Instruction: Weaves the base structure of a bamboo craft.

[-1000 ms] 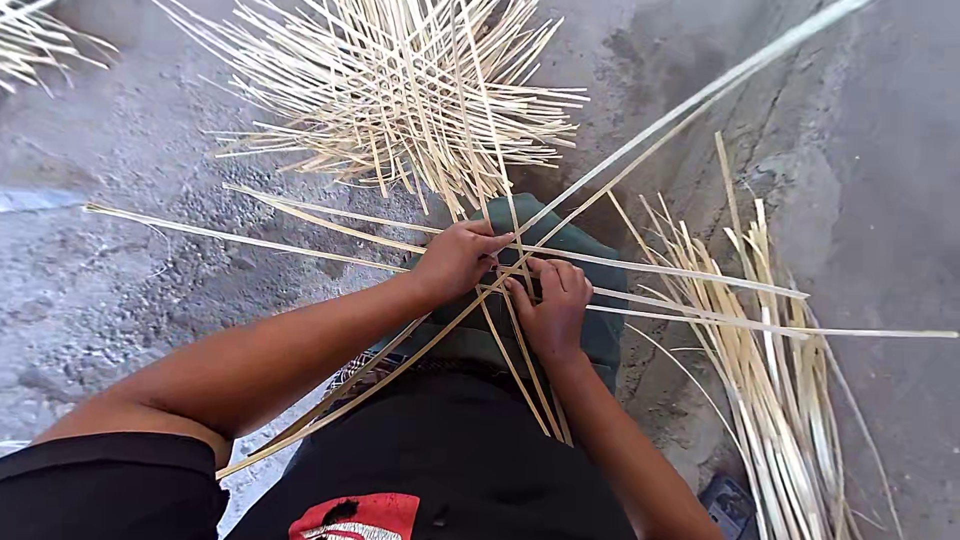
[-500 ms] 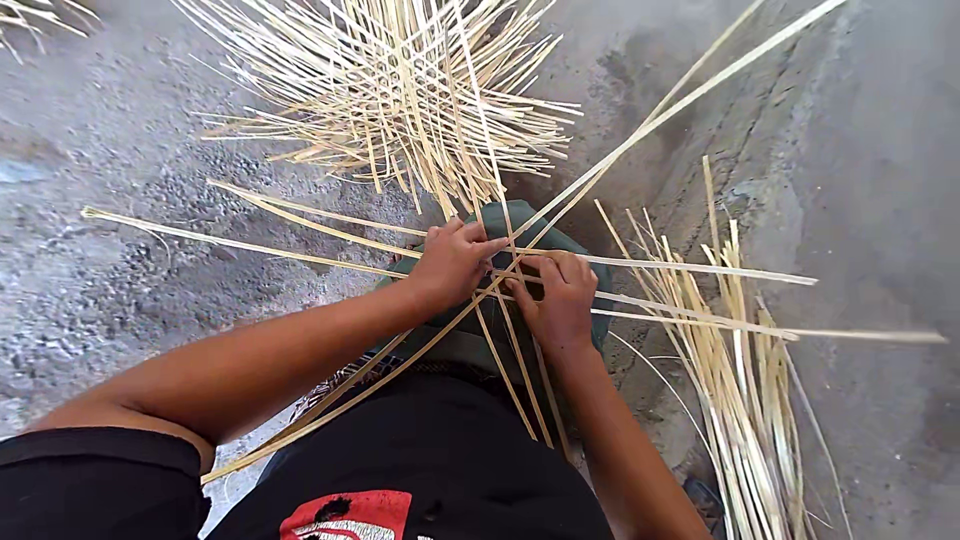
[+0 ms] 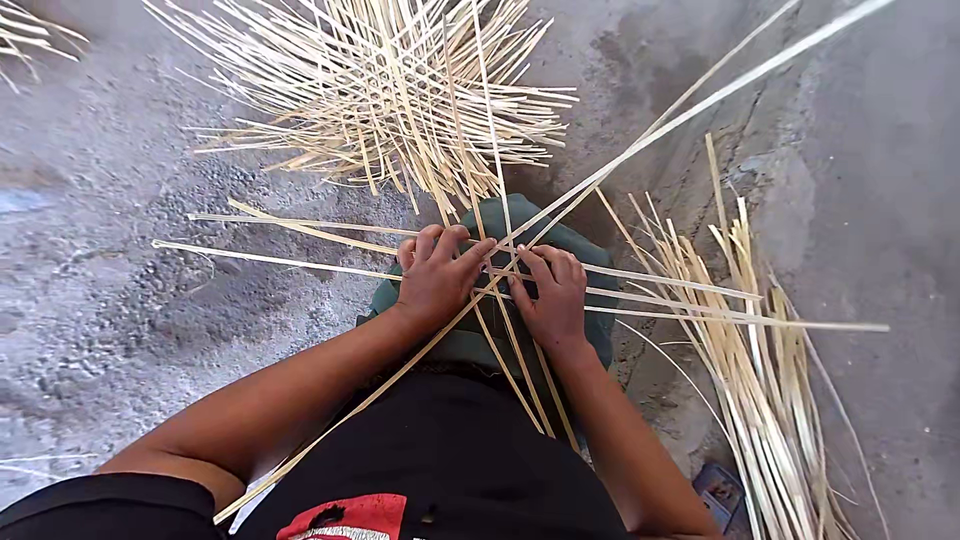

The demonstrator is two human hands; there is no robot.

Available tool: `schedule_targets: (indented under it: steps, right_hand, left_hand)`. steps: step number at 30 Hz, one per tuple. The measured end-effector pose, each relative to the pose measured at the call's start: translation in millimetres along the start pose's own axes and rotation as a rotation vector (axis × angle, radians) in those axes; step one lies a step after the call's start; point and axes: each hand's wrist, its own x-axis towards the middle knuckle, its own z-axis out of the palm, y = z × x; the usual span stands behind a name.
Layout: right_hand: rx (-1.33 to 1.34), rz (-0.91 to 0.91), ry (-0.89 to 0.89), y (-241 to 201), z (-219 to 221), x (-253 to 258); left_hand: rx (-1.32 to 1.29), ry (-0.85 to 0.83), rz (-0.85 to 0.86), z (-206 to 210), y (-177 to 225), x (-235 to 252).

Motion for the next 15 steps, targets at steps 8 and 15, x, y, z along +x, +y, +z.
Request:
schedule_targets:
  steps: [8, 15]
  right_hand:
    - [0.039, 0.005, 0.007, 0.8, 0.3, -0.7]
    - [0.622, 0.294, 0.082, -0.4, -24.0, 3.9]
  left_hand:
    - [0.076, -0.008, 0.08, -1.1, -1.7, 2.4]
    - [-0.055, -0.186, 0.198, -43.7, 28.5, 43.0]
